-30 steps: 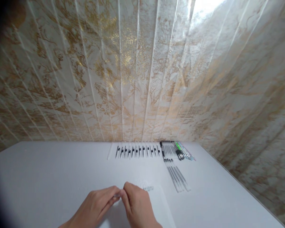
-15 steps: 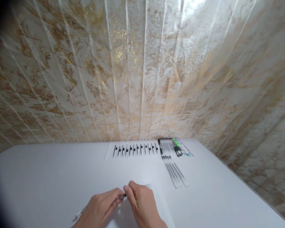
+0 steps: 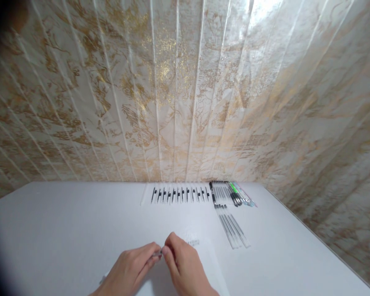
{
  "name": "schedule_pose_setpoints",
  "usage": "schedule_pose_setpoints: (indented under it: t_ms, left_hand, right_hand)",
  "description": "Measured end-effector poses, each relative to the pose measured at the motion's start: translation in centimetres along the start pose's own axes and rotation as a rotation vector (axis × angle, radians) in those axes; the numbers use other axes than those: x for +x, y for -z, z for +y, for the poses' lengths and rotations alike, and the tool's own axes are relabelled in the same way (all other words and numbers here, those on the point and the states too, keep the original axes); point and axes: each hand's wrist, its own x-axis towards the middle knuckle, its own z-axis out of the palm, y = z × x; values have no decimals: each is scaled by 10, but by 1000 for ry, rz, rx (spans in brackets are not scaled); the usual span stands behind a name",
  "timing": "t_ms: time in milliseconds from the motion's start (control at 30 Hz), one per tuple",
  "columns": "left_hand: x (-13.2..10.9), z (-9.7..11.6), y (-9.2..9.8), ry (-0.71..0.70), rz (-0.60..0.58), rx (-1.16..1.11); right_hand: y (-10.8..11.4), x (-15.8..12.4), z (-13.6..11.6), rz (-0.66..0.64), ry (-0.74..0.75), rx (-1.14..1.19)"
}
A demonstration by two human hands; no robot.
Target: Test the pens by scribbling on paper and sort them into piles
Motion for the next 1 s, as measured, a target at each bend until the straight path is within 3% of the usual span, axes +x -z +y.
schedule_pose_setpoints:
  t_ms: [200, 300, 433, 600, 700, 800, 900, 1000]
  left_hand:
    - [-1, -1, -2, -8, 34, -53]
    - [3, 6, 10, 28, 84, -206]
    - [5, 25, 27, 31, 226, -421]
    - [-1, 41, 24, 57, 173, -607]
    - [-4, 37, 20, 68, 183, -648]
    - [-5, 29, 14, 44, 108, -602]
    - [-1, 26, -5, -145, -8, -426]
    - [12, 31, -36, -318, -49, -123]
  right_hand:
    - [-2, 0, 1, -2, -61, -6]
    - [2, 0, -3, -2, -29, 114]
    - [-6, 0, -14, -96, 14, 344]
    - [-20, -6, -25, -154, 2, 414]
    - [3, -9, -20, -76, -32, 393]
    - [41, -9, -2, 122, -128, 375]
    - [64, -8, 27, 234, -239, 321]
    - [60, -9, 53, 269, -308, 323]
